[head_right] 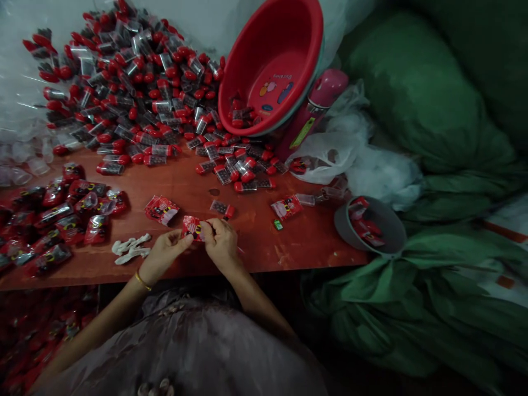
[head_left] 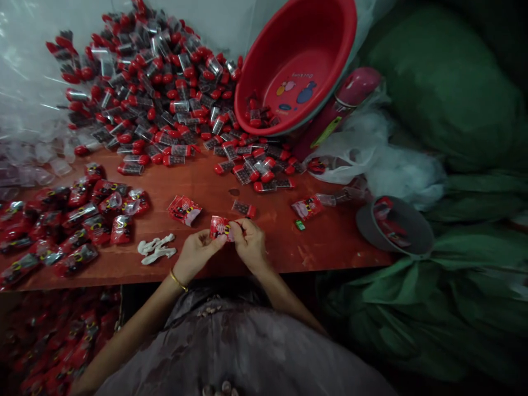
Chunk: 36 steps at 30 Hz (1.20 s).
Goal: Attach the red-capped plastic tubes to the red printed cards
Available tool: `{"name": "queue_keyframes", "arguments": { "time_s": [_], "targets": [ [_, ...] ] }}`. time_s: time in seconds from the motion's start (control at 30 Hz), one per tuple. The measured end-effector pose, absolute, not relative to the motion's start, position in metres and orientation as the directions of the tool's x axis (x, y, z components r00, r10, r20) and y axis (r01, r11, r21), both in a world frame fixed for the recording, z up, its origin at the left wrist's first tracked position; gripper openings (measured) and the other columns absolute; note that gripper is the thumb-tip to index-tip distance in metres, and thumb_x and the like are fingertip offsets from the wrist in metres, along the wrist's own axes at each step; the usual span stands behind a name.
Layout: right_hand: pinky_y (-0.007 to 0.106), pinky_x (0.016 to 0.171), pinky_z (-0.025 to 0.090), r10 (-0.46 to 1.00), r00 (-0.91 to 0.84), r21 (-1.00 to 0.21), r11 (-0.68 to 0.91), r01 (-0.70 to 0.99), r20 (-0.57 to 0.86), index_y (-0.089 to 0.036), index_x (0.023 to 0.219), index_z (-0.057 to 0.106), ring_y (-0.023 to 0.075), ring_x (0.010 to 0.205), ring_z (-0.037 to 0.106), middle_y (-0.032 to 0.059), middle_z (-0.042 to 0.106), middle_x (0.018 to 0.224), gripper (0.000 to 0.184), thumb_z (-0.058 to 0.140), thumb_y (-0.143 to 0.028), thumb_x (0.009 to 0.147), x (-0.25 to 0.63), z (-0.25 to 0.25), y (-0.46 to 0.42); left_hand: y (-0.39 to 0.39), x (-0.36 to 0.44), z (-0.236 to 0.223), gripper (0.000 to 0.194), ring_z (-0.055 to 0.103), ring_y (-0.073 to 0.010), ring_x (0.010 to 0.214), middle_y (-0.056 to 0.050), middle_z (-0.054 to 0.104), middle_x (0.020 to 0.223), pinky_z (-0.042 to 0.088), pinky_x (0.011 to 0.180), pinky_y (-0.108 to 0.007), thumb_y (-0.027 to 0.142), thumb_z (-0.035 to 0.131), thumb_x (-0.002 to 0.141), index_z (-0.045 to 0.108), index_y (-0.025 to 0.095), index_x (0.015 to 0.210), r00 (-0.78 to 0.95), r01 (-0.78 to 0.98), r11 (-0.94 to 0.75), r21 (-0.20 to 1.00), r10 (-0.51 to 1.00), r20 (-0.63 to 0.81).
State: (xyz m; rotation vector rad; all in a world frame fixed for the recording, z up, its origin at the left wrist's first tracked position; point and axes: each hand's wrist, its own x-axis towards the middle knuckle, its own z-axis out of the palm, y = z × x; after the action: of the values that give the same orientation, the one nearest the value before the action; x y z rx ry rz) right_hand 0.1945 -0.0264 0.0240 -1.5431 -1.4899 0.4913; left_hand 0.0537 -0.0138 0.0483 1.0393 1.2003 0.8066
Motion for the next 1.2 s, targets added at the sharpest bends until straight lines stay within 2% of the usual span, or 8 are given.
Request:
{"name": "queue_keyframes", "arguments": {
  "time_s": [0.17,0.33,0.5,0.67,0.9,1.0,1.1,1.2],
  "targets": [
    [0.031,0.068,0.041,0.897,0.138,-0.654,0.194,0.731,0.420,-0.020,0.071,0.061,0.0184,0.068,0.056,0.0063,0.064,0.068,0.032,0.039,-0.033,0.092,0.182,0.020,-0.013,-0.027,0.074,0.044,0.045,0.061,-0.0118,0.064,-0.002,0.069,0.076,0.049,0.062,-0.025,0.042,0.082,0.049,0.067,0.016,0.082,0.065,-0.418,0.514,0.749,0.840,-0.539],
    [0.030,0.070,0.040,0.873,0.140,-0.621,0.212,0.754,0.468,-0.019,0.074,0.061,0.0177,0.070,0.057,0.0058,0.064,0.069,0.034,0.036,-0.033,0.095,0.169,0.021,-0.009,-0.019,0.078,0.050,0.040,0.060,-0.0088,0.061,0.002,0.068,0.070,0.047,0.061,-0.021,0.035,0.084,0.047,0.066,0.017,0.078,0.076,-0.596,0.513,0.619,0.803,-0.592],
    [0.030,0.074,0.040,0.899,0.080,-0.599,0.219,0.770,0.431,-0.017,0.085,0.062,0.0173,0.076,0.057,0.0056,0.066,0.077,0.037,0.028,-0.029,0.096,0.176,0.030,0.001,-0.003,0.072,0.052,0.034,0.059,-0.0087,0.059,0.003,0.065,0.063,0.046,0.064,-0.022,0.033,0.084,0.047,0.061,0.014,0.064,0.011,-0.621,0.437,0.651,0.835,-0.551],
    [0.043,0.084,0.037,0.948,0.165,-0.369,-0.056,0.928,0.271,-0.017,0.105,0.062,0.0286,0.098,0.051,0.0124,0.062,0.109,0.031,0.047,-0.037,0.088,0.205,0.026,0.018,0.009,0.066,0.053,0.040,0.060,-0.0092,0.059,0.003,0.065,0.061,0.047,0.064,-0.023,0.034,0.086,0.042,0.059,0.014,0.064,-0.120,-0.594,0.362,0.718,0.843,-0.524],
    [0.048,0.105,0.020,0.941,-0.153,-0.282,0.241,0.929,0.301,-0.026,0.119,0.058,0.0253,0.128,0.035,0.0049,0.050,0.134,0.042,0.043,-0.010,0.082,0.244,0.007,-0.024,0.008,0.065,0.054,0.049,0.062,-0.0119,0.060,0.003,0.065,0.063,0.046,0.060,-0.024,0.038,0.087,0.036,0.059,0.016,0.070,-0.017,-0.590,0.501,0.633,0.776,-0.631],
    [0.039,0.094,0.035,0.946,0.048,-0.335,0.066,0.940,0.321,-0.018,0.105,0.064,0.0235,0.107,0.052,0.0099,0.064,0.111,0.028,0.043,-0.022,0.087,0.254,0.011,-0.041,0.007,0.064,0.052,0.050,0.063,-0.0128,0.063,0.001,0.067,0.068,0.046,0.060,-0.025,0.040,0.086,0.037,0.059,0.017,0.073,-0.004,-0.593,0.513,0.621,0.769,-0.639],
    [0.034,0.074,0.040,0.953,0.260,-0.336,-0.197,0.921,0.154,-0.016,0.083,0.065,0.0222,0.079,0.059,0.0096,0.068,0.080,0.034,0.042,-0.041,0.090,0.247,0.019,-0.043,0.006,0.064,0.051,0.049,0.061,-0.0116,0.060,0.001,0.067,0.068,0.045,0.059,-0.024,0.042,0.086,0.038,0.058,0.017,0.070,0.000,-0.588,0.518,0.622,0.769,-0.640],
    [0.034,0.070,0.039,0.952,0.306,-0.262,-0.289,0.921,0.026,-0.016,0.083,0.062,0.0257,0.082,0.059,0.0118,0.067,0.082,0.040,0.045,-0.052,0.086,0.227,0.023,-0.032,0.003,0.066,0.053,0.050,0.059,-0.0106,0.057,0.002,0.066,0.067,0.045,0.058,-0.024,0.042,0.086,0.037,0.058,0.017,0.070,0.010,-0.582,0.531,0.616,0.762,-0.647]
  ]
}}
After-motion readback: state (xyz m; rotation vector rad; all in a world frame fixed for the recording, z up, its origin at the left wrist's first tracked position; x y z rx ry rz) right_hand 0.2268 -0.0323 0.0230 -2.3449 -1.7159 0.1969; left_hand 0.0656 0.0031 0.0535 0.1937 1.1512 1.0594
